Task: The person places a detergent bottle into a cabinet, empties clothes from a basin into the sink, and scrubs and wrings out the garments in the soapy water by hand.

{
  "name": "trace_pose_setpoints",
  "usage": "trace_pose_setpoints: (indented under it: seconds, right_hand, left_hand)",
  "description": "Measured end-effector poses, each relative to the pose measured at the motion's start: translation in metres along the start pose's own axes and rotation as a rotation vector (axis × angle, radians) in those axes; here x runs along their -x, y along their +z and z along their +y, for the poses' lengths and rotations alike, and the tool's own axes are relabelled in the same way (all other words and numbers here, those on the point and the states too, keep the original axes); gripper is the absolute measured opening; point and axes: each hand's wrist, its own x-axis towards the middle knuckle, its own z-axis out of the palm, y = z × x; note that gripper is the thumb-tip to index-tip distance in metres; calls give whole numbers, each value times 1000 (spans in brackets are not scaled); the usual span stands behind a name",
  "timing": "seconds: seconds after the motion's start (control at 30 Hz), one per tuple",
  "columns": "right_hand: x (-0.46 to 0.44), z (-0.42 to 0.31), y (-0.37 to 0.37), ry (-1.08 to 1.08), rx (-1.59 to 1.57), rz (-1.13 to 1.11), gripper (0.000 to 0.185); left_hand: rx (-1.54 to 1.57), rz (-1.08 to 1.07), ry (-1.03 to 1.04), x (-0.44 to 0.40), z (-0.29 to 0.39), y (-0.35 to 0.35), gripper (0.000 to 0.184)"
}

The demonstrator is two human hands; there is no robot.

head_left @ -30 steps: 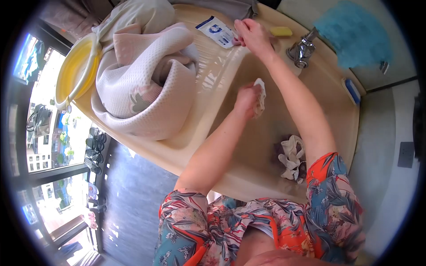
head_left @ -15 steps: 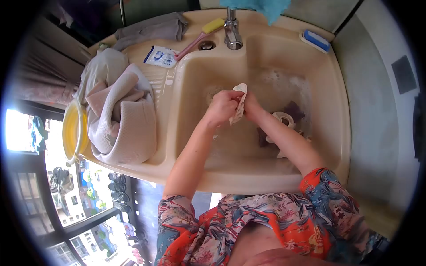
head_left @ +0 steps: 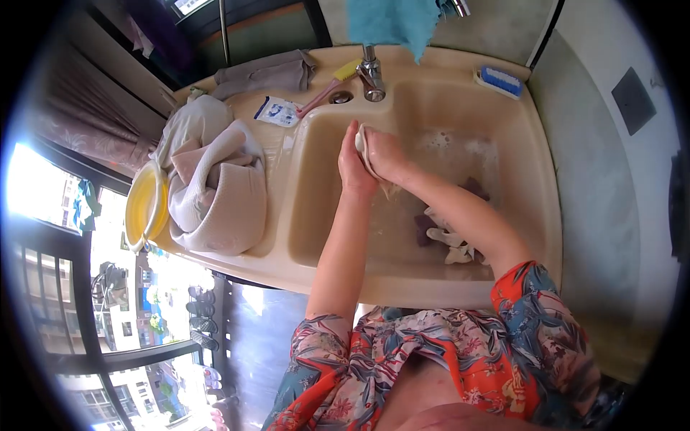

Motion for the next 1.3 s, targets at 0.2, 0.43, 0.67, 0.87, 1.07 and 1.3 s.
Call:
trace_pose_setpoints:
  seconds: [0.2,0.43,0.67,0.87,1.07,1.3]
  right_hand:
    - [31,-3,-1,-483,436,46,20]
    - [-2,10,-16,-227,406,-184,24]
    - [-16,29,-14,-201,366,-183,25]
    - [27,-1,-6,-589,744,241,21]
    - [-4,21,-12,-212,416,-184,23]
    - [3,25,3,-219,307,-83,24]
  left_hand:
    - [425,-208,-246,16,-10,-22,52]
    - [425,-132,-184,8,-24,-17,61]
    - [455,-139,-313,12,-25,-7,76]
    - [418,-81,-349,18,-3,-15,77]
    - [432,-144,-322,2,-21,-21,78]
    - [409,-149,-298,-6,-26,-30,77]
